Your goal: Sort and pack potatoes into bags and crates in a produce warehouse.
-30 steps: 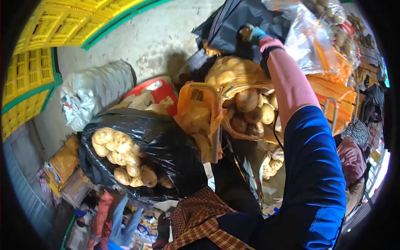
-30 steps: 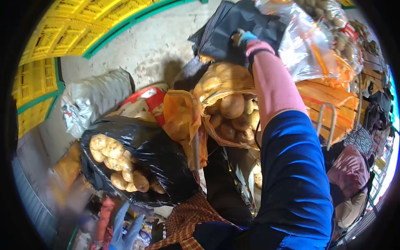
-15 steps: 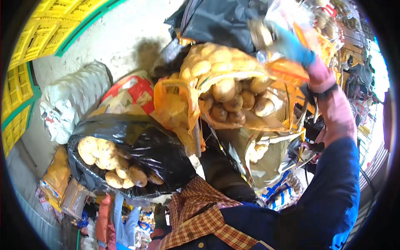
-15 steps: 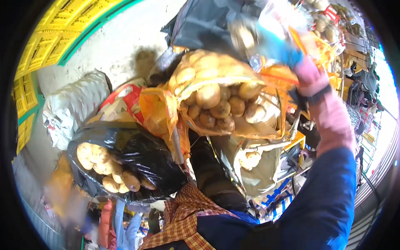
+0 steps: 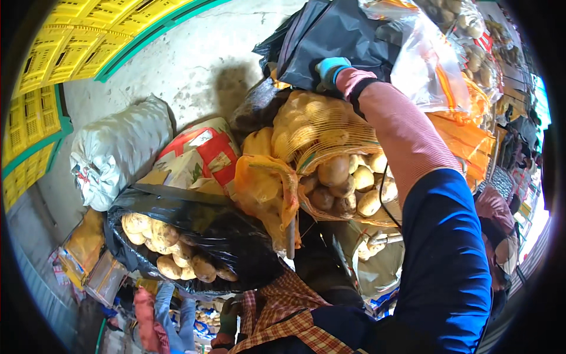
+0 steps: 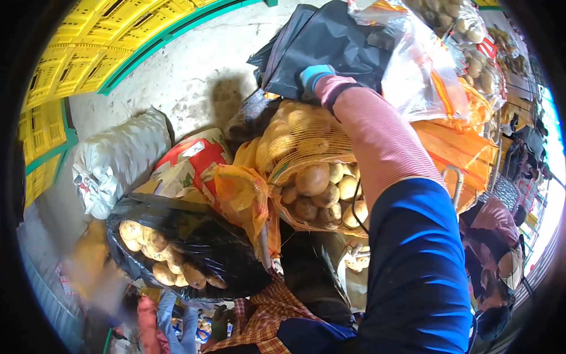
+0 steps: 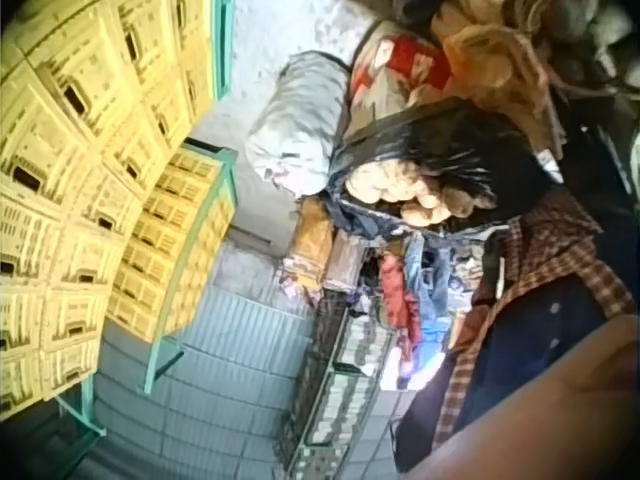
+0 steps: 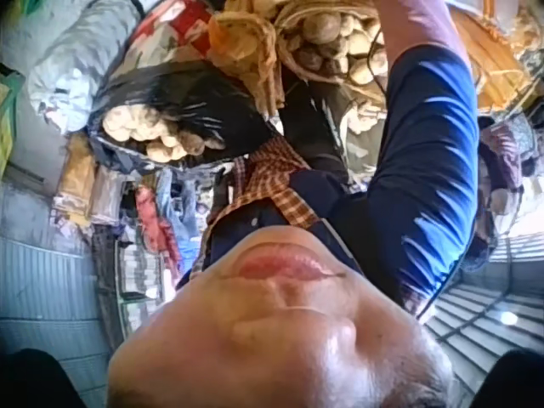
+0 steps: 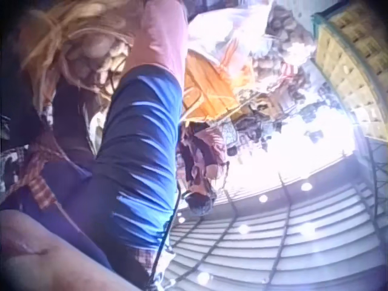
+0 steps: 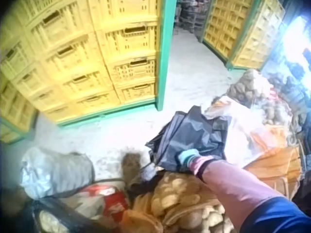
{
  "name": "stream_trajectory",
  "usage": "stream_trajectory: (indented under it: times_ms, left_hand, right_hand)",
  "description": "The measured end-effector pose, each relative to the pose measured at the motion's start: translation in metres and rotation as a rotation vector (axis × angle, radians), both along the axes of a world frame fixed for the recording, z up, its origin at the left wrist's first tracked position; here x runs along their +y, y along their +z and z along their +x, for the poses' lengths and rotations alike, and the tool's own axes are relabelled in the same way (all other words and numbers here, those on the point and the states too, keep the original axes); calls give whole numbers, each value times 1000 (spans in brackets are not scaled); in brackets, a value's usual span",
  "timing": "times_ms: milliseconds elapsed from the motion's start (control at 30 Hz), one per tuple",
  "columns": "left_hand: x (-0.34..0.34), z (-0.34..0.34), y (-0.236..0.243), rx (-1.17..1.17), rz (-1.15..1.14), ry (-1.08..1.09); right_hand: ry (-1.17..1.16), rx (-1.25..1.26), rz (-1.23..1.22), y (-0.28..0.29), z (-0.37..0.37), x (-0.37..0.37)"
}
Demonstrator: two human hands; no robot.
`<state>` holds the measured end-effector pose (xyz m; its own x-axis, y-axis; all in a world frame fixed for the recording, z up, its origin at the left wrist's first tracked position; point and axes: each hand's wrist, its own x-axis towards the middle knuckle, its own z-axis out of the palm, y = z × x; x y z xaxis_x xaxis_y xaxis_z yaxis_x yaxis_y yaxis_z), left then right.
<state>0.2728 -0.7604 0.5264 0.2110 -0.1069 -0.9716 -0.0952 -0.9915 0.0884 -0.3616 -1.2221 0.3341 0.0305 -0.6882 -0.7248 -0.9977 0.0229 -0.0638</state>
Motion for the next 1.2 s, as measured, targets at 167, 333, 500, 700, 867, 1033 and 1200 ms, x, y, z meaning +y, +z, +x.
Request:
stream_trajectory:
  times_ms: [167, 333, 500, 700, 867, 1033, 1200]
  left_hand:
    - [-3, 7, 25, -91, -27, 8]
    - [16, 50, -4, 51, -93, 84]
    - [-13, 44, -14, 74, -179, -49]
    - [-47, 36, 13, 16, -218, -175]
    - [-44, 62, 4, 90, -290, -261]
    - [-59, 57, -13, 165, -421, -312]
    - [-98, 10, 18, 363, -721, -532]
  right_hand:
    - [132, 27, -80, 13, -5, 4]
    - [179, 144, -83, 103, -43, 44]
    - [184, 213, -152, 148, -77, 92]
    - [201, 482, -445, 202, -104, 121]
    - [202, 406, -560, 276, -111, 146]
    - [-109, 456, -1069, 368, -110, 185]
    - [-545, 306, -1436, 495, -33, 298]
